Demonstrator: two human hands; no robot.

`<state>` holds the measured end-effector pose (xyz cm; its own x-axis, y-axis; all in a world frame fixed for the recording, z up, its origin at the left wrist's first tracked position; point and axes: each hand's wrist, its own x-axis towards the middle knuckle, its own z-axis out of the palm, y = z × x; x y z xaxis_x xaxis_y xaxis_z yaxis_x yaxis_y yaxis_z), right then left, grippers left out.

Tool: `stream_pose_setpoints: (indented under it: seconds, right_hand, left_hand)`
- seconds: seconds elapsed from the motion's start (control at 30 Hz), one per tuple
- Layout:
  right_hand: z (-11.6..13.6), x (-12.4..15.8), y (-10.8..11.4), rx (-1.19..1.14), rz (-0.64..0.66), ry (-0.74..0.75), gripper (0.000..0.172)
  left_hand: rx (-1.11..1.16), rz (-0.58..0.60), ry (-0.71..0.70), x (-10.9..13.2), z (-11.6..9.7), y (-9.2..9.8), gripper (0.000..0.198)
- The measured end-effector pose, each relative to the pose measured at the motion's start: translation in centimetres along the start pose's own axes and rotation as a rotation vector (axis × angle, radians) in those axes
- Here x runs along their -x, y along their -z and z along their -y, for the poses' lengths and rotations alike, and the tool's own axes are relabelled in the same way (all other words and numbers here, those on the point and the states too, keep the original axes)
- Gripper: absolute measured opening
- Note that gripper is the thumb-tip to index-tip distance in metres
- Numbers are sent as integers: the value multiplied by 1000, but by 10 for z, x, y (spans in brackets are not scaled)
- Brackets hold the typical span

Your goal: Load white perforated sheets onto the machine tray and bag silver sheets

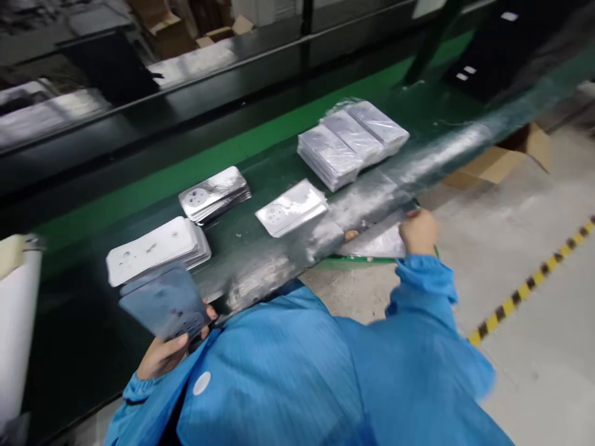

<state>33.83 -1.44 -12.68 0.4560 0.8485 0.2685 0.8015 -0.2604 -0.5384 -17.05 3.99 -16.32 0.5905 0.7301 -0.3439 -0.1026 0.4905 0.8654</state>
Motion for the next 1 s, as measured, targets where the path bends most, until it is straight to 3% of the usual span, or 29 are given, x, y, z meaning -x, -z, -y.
stream_pose_setpoints:
  seconds: [0.1,0.17,0.23,0.27,0.3,0.37,0.47,0.53,0.67,0.77,0.87,1.0]
  right_hand:
    - [65,0,-12,-5,-277,142,14]
    - [126,1,-32,-38,-121,726,22]
    - [185,5,-55,-23,43,1314,11]
    - [210,7,-68,6,107,1540,15]
    - [230,9,-80,39,151,1682,16]
    - [257,10,-102,66,202,1805,16]
    - [271,-5,-120,35,276,1817,14]
    - [271,-30,-126,-10,356,1722,14]
    - [270,-110,-142,-76,444,1225,30]
    - [270,-160,-161,121,569,937,38]
    - [269,-179,-177,261,744,817,40]
    - [271,-177,-190,314,828,796,39]
  left_hand:
    - [-62,160,24,-14,-8,-5,58]
    - [-104,232,20,-24,-16,-8,54]
    - [-166,257,-6,-30,-22,-11,43]
    - [-199,264,-17,-32,-24,-12,39]
    - [-229,267,-26,-32,-25,-14,36]
    - [-263,265,-28,-30,-24,-15,37]
    - [-161,224,-33,-22,-20,-10,47]
    - [-16,182,-105,-16,-16,-3,54]
    - [148,130,-241,-7,-6,13,64]
    - [174,118,-241,-6,5,20,66]
    - [192,121,-226,-8,13,22,66]
    - [223,121,-240,-9,16,24,65]
